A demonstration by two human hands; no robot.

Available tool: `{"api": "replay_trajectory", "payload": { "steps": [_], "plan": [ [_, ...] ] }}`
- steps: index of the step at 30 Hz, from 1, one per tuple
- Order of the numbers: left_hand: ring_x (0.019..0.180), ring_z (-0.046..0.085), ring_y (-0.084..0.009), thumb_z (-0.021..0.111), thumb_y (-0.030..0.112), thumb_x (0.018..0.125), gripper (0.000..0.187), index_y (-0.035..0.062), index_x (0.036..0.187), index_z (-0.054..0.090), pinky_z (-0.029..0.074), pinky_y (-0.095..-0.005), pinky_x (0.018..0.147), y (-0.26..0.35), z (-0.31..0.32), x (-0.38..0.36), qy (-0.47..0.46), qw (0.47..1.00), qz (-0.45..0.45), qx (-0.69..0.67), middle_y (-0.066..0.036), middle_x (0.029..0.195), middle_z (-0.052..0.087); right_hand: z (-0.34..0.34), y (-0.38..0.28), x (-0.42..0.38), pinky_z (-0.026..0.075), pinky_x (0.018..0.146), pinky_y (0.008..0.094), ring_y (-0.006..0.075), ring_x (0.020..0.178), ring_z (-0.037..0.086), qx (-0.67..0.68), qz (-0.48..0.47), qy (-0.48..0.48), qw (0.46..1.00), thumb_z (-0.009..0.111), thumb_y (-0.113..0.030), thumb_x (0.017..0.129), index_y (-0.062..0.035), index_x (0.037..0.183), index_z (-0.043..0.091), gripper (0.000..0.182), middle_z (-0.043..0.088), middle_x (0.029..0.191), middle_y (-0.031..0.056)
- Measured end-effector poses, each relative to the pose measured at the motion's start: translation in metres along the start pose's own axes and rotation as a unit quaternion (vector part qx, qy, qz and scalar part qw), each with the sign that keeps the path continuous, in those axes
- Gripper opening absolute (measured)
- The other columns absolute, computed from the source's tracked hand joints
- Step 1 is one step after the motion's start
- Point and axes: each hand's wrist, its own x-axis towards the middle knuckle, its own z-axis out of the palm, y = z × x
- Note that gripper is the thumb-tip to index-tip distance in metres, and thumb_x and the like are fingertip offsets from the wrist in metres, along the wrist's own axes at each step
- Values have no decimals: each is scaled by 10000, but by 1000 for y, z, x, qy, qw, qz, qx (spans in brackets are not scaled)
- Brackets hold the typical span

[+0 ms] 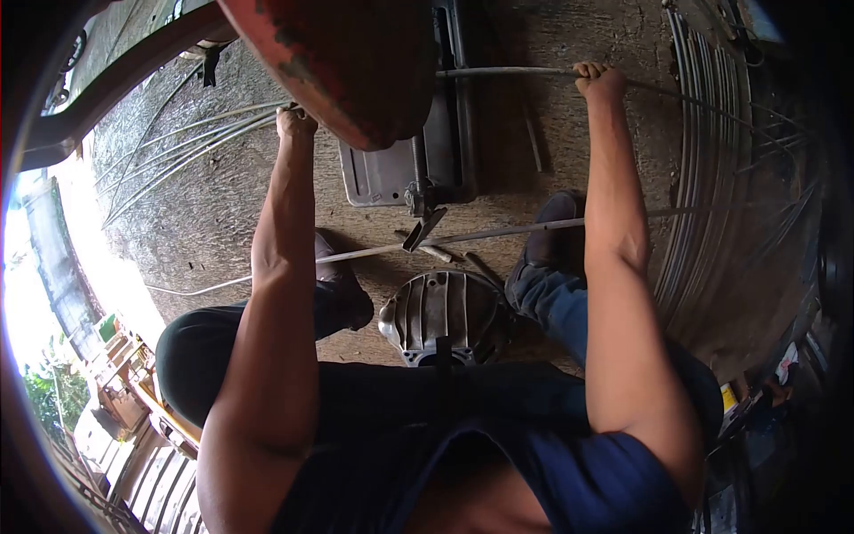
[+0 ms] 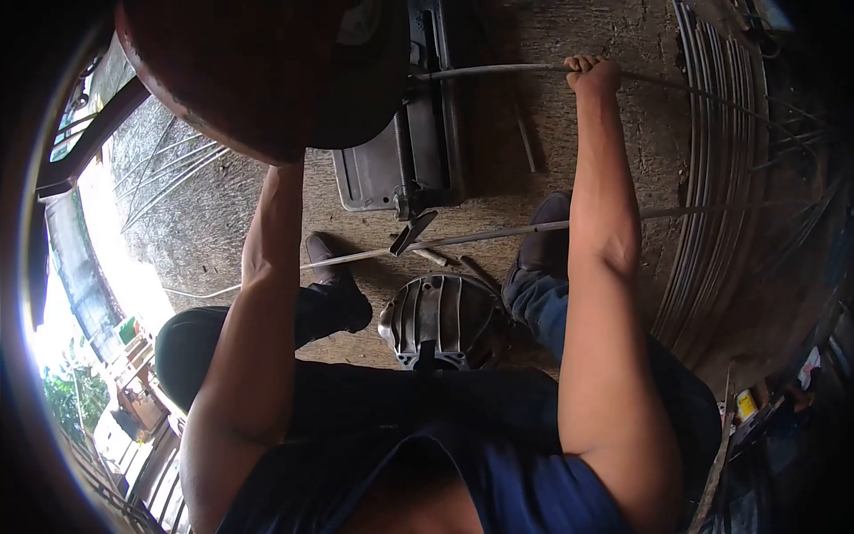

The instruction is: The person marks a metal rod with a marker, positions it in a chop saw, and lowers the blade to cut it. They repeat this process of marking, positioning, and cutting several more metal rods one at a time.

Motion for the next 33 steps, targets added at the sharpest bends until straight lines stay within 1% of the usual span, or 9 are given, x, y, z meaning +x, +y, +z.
{"api": "replay_trajectory", "payload": {
  "steps": [8,11,13,15,16,18,20,25,33],
  "plan": [
    [876,599,-258,347,424,1015,398,62,1140,457,564,-425,850,-2,-12,8,-28,999,-20,5,-97,955,539,-7,-1,10,225,524,354,163,494,145,23,-2,-8,1000,300,-147,982,-132,641,220,351,181,551,-6],
    [885,597,-252,335,449,1016,425,69,1160,456,559,-417,863,0,-21,18,9,998,43,40,-91,947,539,-12,2,15,245,526,352,162,484,177,29,2,-49,998,327,-202,995,-126,654,263,355,213,551,-2],
    [918,606,-232,388,435,1002,387,100,1180,463,553,-387,832,6,-29,30,-97,985,30,136,-70,986,562,-19,-1,13,262,530,348,163,479,206,36,-4,-76,996,341,-244,1004,-123,661,291,368,239,550,3],
    [942,613,-217,427,425,991,365,124,1194,469,550,-364,809,3,-25,8,-173,964,21,203,-55,1015,579,-28,-1,3,401,613,361,193,556,421,58,35,-129,989,405,-320,996,-94,743,432,340,420,633,52],
    [950,615,-212,441,421,988,360,132,1199,470,548,-356,801,2,-29,8,-198,954,18,224,-50,1024,584,-26,2,-13,401,613,361,193,556,421,58,33,-131,989,405,-320,996,-94,743,432,340,420,633,52],
    [1057,587,-219,442,399,987,398,115,1265,452,541,-378,869,3,1,-56,10,992,4,127,-64,1138,570,-19,15,-48,489,731,399,243,733,540,53,-9,-42,998,457,-356,979,-43,874,504,333,518,790,89],
    [1130,550,-231,441,388,990,430,107,1316,422,525,-394,915,8,4,-70,20,991,13,130,-76,1229,532,-21,36,-52,505,835,428,277,841,584,54,16,-68,996,519,-357,943,-52,949,538,306,566,926,101],
    [1313,417,-297,448,333,1001,501,85,1421,330,466,-450,1021,19,7,-75,-4,992,-48,119,-121,1465,362,-4,119,-58,487,771,434,225,706,580,13,108,-98,989,580,-377,890,-123,822,553,264,566,733,25],
    [1291,440,-304,426,292,1013,434,43,1367,390,442,-470,1041,6,0,-76,-53,987,-57,138,-130,1410,424,12,172,-69,457,680,366,184,544,445,19,101,-112,988,503,-464,941,-106,735,503,413,400,544,7]
  ]
}}
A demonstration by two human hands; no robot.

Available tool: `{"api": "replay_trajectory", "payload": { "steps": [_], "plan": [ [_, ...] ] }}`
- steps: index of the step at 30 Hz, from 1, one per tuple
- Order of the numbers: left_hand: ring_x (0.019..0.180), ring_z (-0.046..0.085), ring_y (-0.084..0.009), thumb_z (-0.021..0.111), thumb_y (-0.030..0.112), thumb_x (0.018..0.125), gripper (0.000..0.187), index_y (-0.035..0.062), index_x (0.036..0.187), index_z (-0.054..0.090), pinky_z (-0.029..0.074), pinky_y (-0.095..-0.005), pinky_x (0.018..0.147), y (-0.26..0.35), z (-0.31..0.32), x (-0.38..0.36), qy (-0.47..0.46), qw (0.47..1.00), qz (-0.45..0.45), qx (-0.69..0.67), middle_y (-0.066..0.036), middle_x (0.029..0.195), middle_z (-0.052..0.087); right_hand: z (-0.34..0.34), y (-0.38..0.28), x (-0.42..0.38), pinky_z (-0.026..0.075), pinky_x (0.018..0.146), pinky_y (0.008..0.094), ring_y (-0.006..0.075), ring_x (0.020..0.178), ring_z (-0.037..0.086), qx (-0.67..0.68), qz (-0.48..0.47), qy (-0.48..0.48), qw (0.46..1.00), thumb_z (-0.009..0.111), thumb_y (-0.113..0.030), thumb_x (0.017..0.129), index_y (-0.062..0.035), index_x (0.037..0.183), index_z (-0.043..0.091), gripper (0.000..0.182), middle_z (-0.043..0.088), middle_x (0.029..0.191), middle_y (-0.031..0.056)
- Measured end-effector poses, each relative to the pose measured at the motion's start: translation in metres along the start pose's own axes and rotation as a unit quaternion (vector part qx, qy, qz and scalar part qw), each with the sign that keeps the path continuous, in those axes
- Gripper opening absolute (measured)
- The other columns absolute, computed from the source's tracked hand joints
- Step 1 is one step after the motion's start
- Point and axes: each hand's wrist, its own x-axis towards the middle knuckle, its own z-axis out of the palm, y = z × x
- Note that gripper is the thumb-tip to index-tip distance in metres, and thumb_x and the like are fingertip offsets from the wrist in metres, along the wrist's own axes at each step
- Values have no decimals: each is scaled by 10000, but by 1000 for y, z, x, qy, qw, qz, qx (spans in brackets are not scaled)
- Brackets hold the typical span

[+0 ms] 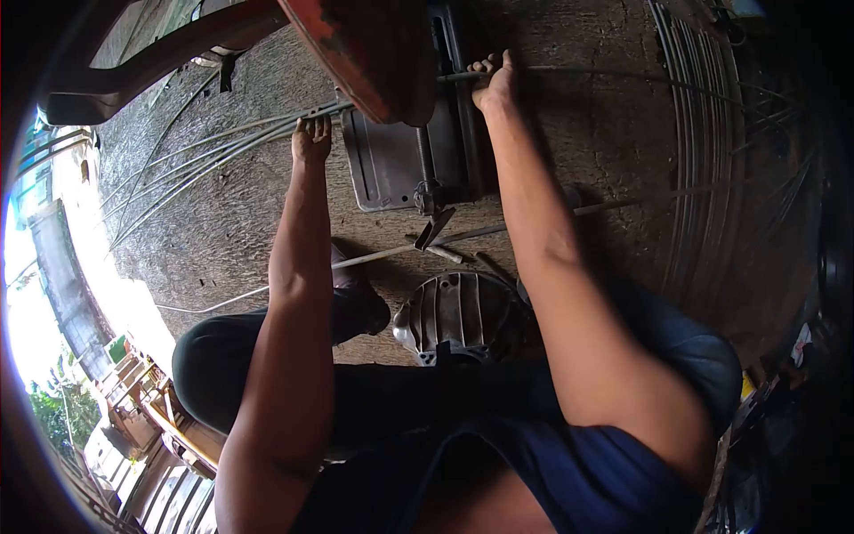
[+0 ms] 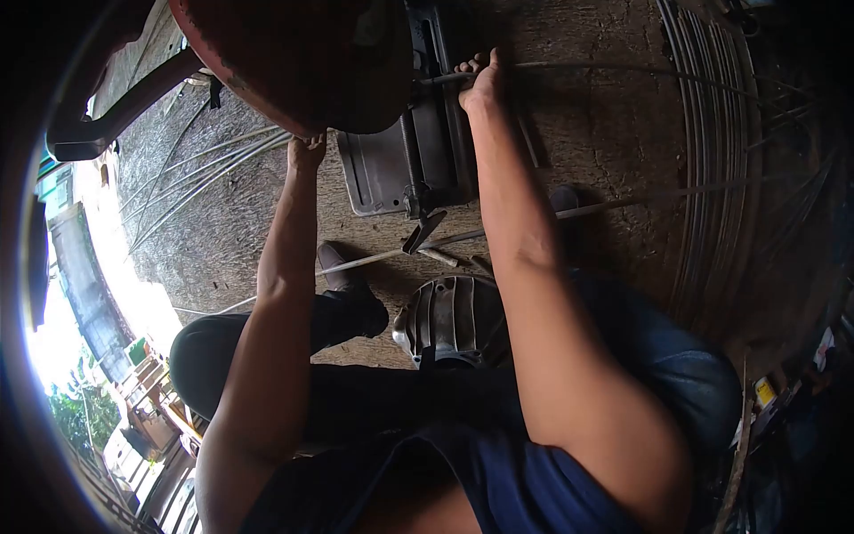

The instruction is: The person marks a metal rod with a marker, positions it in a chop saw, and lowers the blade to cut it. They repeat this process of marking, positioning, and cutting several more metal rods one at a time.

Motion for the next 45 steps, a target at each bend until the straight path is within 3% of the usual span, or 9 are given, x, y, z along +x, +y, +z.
{"api": "replay_trajectory", "payload": {
  "steps": [6,9,14,22,27,35,39,42,45],
  "plan": [
    [1279,448,-314,385,254,1028,407,23,1362,355,399,-481,1075,-17,-14,22,-98,995,31,-19,-142,1384,420,5,-2,-6,351,609,328,164,496,323,-25,-17,-37,999,375,-560,961,-126,665,414,526,307,531,-9],
    [1306,422,-316,390,265,1026,433,28,1381,317,394,-484,1081,-18,-42,54,-297,678,374,559,-143,1392,400,4,-2,0,327,587,332,164,468,272,-36,-33,-62,997,318,-543,977,-135,621,358,543,264,523,-9],
    [1004,498,-240,414,278,1023,282,29,1151,447,462,-400,956,-30,-34,51,-124,988,78,55,-91,1093,485,11,2,2,314,563,342,161,429,190,-23,-52,-29,998,274,-492,993,-149,594,277,526,207,498,-11],
    [731,490,-168,445,290,1016,275,27,987,519,501,-333,822,-31,-21,36,-97,994,7,-54,-41,829,501,16,0,2,313,542,352,158,413,147,-37,-36,20,998,239,-424,1008,-155,588,235,499,176,477,-9],
    [1136,539,-288,425,313,1016,337,-9,1085,501,463,-454,997,-33,-6,16,-77,994,15,-71,-138,1126,562,16,-1,3,311,532,350,161,414,147,-29,-46,28,998,241,-386,1003,-149,589,237,477,176,479,-10],
    [1146,550,-291,437,316,1010,338,-3,1105,494,452,-447,1027,-32,0,11,-86,993,4,-77,-144,1129,570,10,-4,10,301,535,349,154,429,156,-34,-25,23,999,277,-375,995,-149,608,238,450,168,477,-7],
    [1223,499,-310,464,337,999,398,25,1246,436,408,-438,1065,-31,11,-8,-56,996,4,-75,-155,1251,518,-3,-25,-5,464,722,399,202,530,452,-39,40,-20,998,446,-441,963,-106,697,437,428,407,570,26],
    [1409,247,-332,454,457,958,749,102,1516,103,215,-438,1150,-3,39,-41,98,991,-18,89,-153,1558,132,-22,-30,-27,498,837,432,280,783,620,-96,-29,19,995,497,-404,944,-53,942,534,352,595,833,73],
    [1373,329,-296,309,295,981,543,50,1464,279,250,-467,1149,50,78,-99,56,973,115,192,-163,1495,323,-37,-32,-51,483,862,437,268,957,619,-172,-55,37,983,525,-333,922,-72,1092,508,313,599,1057,75]
  ]
}}
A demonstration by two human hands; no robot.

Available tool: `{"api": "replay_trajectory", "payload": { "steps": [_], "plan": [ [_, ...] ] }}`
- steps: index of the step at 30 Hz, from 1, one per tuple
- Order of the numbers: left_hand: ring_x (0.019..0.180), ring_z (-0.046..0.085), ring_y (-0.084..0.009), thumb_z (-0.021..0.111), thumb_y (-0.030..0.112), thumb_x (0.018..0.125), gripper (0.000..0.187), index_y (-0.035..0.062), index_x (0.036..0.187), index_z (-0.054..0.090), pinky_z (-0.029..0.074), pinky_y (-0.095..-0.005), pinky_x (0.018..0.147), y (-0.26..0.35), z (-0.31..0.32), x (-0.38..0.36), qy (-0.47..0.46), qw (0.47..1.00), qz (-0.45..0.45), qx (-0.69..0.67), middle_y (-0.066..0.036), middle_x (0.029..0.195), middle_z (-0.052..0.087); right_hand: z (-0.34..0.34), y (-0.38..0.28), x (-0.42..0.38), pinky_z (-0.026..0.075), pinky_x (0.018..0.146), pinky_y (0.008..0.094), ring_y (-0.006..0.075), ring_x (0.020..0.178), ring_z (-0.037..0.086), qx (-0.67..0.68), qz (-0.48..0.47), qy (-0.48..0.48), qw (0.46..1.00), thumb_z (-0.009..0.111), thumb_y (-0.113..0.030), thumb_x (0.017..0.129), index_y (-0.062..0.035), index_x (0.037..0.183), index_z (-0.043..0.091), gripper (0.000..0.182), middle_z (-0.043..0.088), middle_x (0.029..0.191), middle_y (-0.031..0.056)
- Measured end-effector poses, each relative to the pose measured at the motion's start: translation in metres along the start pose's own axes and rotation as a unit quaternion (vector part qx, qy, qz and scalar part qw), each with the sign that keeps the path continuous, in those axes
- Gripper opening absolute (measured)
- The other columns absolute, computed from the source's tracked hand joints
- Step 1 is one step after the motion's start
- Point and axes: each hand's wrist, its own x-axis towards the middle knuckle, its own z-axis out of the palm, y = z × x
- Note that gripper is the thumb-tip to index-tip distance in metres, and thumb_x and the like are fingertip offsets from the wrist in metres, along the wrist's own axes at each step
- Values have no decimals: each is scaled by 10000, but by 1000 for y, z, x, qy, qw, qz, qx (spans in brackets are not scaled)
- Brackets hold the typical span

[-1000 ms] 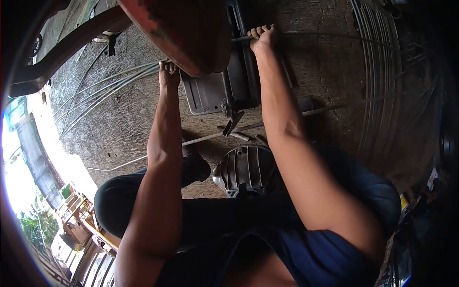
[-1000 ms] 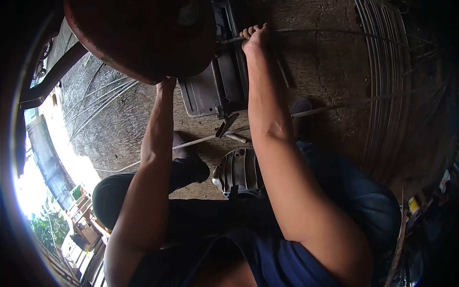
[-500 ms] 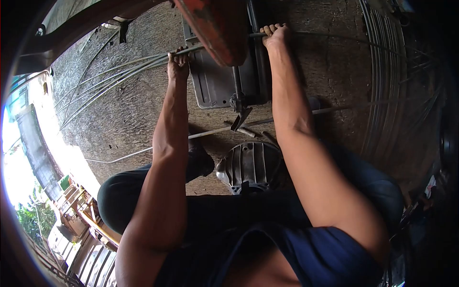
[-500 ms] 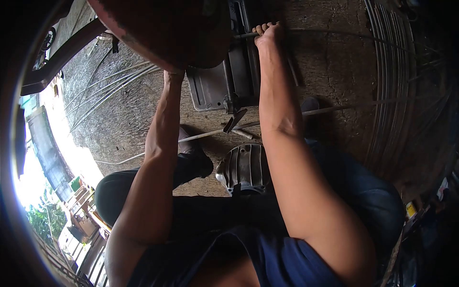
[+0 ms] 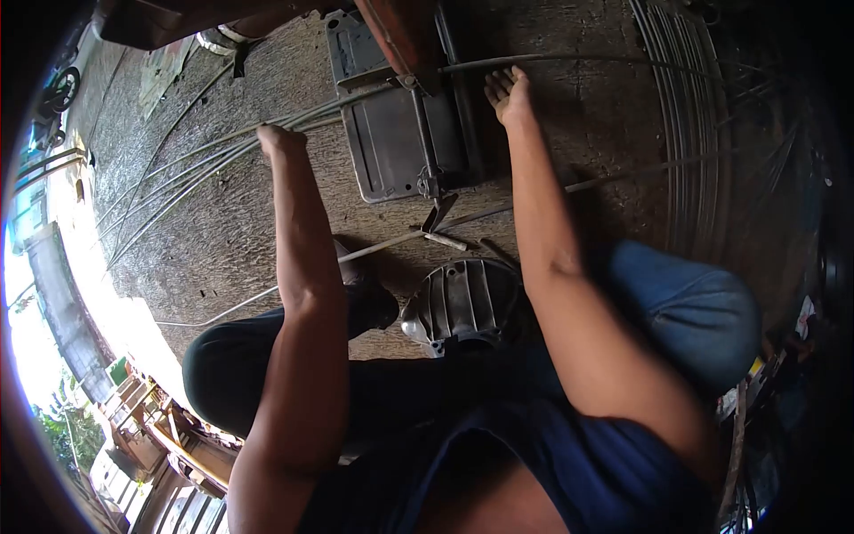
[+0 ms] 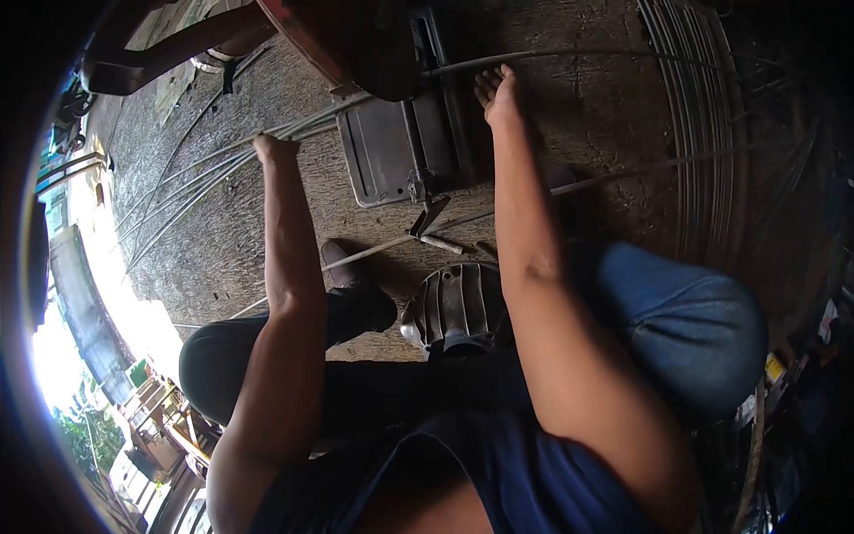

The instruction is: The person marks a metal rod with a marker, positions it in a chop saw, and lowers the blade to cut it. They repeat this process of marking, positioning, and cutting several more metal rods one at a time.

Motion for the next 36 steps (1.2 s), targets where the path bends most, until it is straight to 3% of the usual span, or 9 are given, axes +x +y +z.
{"api": "replay_trajectory", "payload": {
  "steps": [2,7,8,9,11,14,20,22,36],
  "plan": [
    [1327,396,-289,274,326,977,580,11,1462,236,258,-479,1136,65,19,-37,57,994,83,-37,-190,1452,363,-7,4,-9,486,815,400,236,932,626,15,11,58,998,514,-310,925,-87,1070,528,266,610,1024,63],
    [1196,508,-345,346,527,962,669,-48,1294,434,366,-525,1048,225,93,-166,-286,906,305,65,-219,1271,509,-8,-20,-43,497,738,368,203,745,635,89,-11,134,987,521,-154,911,-71,973,565,113,627,872,59],
    [1165,538,-308,527,382,940,540,-22,1289,442,472,-479,949,268,102,-109,-403,830,355,152,-131,1165,570,-6,-22,-51,497,738,368,203,745,635,92,-11,129,987,521,-154,911,-71,973,565,113,627,872,59],
    [715,580,-185,482,497,946,414,143,1112,616,481,-331,552,236,129,-171,-393,621,651,192,-77,913,626,-5,-27,-60,501,711,362,203,722,632,104,-14,150,983,517,-156,913,-70,967,567,113,627,852,59],
    [778,583,-198,506,467,940,411,115,1130,599,495,-343,587,238,144,-223,-456,522,648,315,-79,939,623,1,-36,-73,505,685,356,203,699,629,123,-22,162,979,514,-159,915,-69,960,568,114,627,832,59],
    [874,587,-218,540,423,929,418,74,1156,573,516,-362,641,246,153,-233,-499,539,502,456,-82,978,619,2,-39,-90,506,646,347,203,660,624,134,-12,129,982,505,-157,920,-70,946,568,110,626,796,57],
    [1064,594,-259,610,334,909,464,-8,1209,520,559,-399,748,228,107,-165,-518,742,177,387,-88,1055,610,-12,-30,-92,506,630,348,202,660,625,131,2,131,983,509,-170,923,-86,943,564,102,628,786,61],
    [641,650,-181,652,208,838,377,-44,1094,538,525,-272,474,175,78,-255,-392,825,251,322,-111,857,631,-20,-14,-74,504,630,343,199,667,624,118,21,139,983,488,-200,938,-92,977,575,144,638,813,61],
    [594,572,-93,627,206,865,287,15,1071,564,447,-232,517,101,35,-281,-309,833,311,337,-39,755,586,-34,25,-43,482,641,328,157,659,589,95,5,42,995,478,-194,939,-137,1049,565,151,617,836,39]
  ]
}}
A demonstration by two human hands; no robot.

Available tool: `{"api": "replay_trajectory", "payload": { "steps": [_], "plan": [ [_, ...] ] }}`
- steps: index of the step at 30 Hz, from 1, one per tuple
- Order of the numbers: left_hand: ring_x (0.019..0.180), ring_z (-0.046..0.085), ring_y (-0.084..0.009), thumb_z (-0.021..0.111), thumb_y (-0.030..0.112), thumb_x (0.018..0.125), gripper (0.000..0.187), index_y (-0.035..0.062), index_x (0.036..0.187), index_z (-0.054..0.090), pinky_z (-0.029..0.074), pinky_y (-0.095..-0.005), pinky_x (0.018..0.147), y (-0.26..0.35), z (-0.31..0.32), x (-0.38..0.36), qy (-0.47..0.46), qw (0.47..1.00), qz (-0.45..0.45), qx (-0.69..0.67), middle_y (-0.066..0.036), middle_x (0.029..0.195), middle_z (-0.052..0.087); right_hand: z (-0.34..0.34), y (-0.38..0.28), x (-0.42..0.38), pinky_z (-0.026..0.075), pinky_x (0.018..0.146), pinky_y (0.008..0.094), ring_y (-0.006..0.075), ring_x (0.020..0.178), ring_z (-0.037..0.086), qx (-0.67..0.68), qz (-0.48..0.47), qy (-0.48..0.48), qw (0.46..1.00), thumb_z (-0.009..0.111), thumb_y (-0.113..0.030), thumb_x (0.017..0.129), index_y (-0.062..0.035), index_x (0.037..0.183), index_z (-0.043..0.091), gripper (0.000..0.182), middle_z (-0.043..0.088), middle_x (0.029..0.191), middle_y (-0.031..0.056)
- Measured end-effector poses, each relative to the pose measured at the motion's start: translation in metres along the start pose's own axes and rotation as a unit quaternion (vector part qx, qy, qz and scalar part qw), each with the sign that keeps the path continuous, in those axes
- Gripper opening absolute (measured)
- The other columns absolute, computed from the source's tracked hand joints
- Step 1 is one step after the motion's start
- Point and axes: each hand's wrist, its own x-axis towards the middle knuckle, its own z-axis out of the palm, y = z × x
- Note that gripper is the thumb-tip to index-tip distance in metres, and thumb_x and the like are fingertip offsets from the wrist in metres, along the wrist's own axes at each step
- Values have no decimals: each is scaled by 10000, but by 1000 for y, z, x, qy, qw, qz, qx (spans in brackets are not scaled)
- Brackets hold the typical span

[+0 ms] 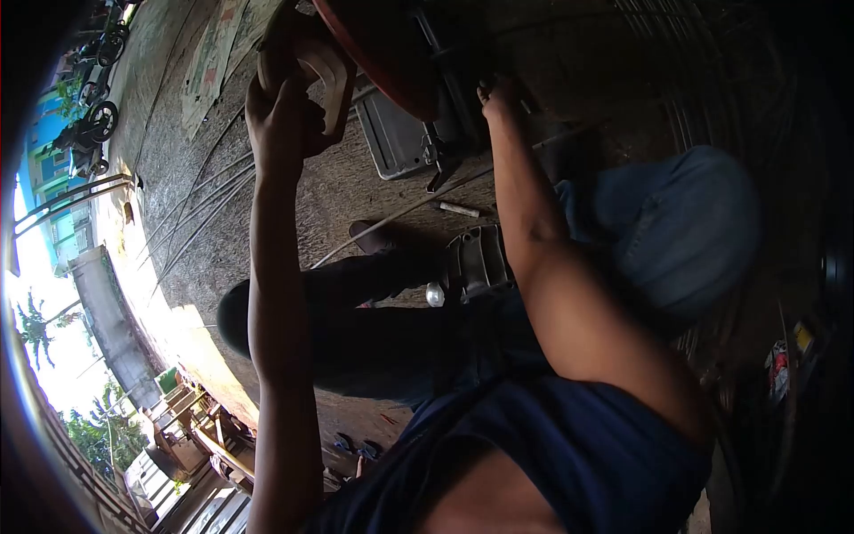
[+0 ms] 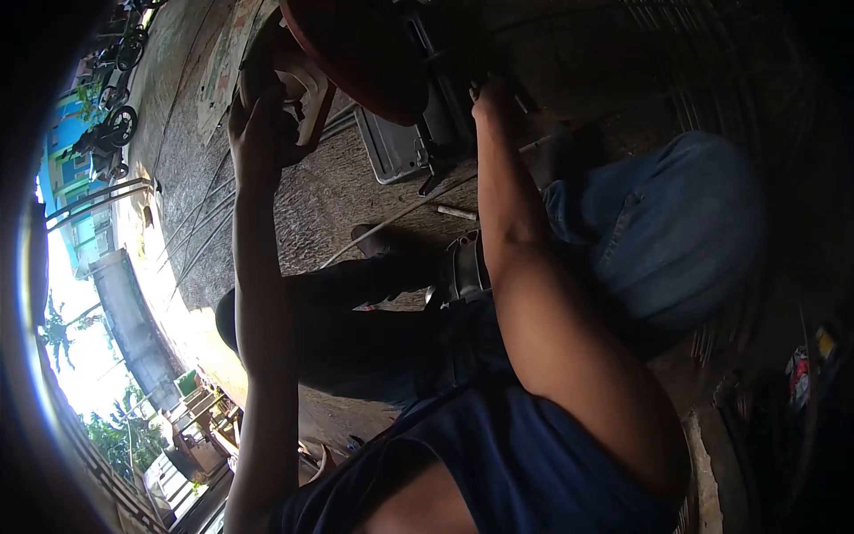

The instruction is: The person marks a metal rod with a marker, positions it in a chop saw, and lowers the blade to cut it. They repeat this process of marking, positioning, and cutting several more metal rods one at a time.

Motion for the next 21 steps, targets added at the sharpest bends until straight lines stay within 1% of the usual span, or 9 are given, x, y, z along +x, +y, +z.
{"api": "replay_trajectory", "payload": {
  "steps": [2,4,5,6,7,10,13,17,21],
  "plan": [
    [587,563,-86,628,208,867,292,19,1080,562,437,-225,514,-1,1,-2,4,1000,-6,3,-33,746,579,2,-1,-7,480,638,331,160,660,590,13,0,14,1000,484,-185,935,-134,1048,558,144,611,819,40],
    [559,613,-136,633,180,830,471,-44,1201,449,501,-259,497,-6,0,-2,-6,1000,-7,-16,-96,775,608,4,-5,-11,490,637,332,174,677,607,4,-3,6,1000,482,-167,933,-134,1100,539,179,616,830,54],
    [559,613,-136,633,180,830,471,-44,1201,449,501,-259,497,-8,0,-3,-7,1000,-9,-16,-96,775,608,6,-5,-11,490,637,332,174,677,607,4,-3,9,1000,482,-167,933,-134,1100,539,179,616,830,54],
    [563,611,-132,627,176,835,467,-43,1204,442,498,-256,500,-11,0,-5,-12,1000,-5,-16,-94,783,606,9,-5,-12,450,590,328,172,596,547,21,-8,21,1000,462,-217,948,-135,981,545,122,561,733,44],
    [567,610,-128,621,172,841,463,-43,1207,435,495,-252,504,-13,1,-6,-18,1000,0,-16,-92,790,605,12,-4,-10,410,542,323,171,515,487,37,-13,33,999,443,-267,963,-135,863,551,197,507,636,33],
    [603,562,-83,618,194,876,341,10,1147,525,441,-227,522,-18,10,-14,36,999,9,27,-31,776,581,13,-4,-7,407,536,328,172,511,477,46,-13,37,998,438,-280,964,-136,855,541,208,497,633,34],
    [605,565,-86,602,180,879,343,1,1158,512,448,-230,528,-13,18,-24,57,998,-11,17,-36,778,581,13,-4,-4,404,530,333,174,507,468,49,-10,31,998,432,-292,966,-137,846,532,220,488,629,34],
    [603,567,-89,590,174,879,335,-5,1150,506,451,-235,531,-25,15,-22,33,999,22,25,-41,770,580,14,-5,-1,399,522,340,176,501,456,55,-7,22,998,426,-309,968,-139,835,520,236,476,624,35],
    [592,566,-91,592,166,883,335,7,1159,488,457,-233,530,-24,16,-26,28,999,-17,16,-36,747,569,17,-6,1,394,514,346,178,496,444,69,-6,13,998,419,-326,970,-140,823,508,253,463,619,35]
  ]
}}
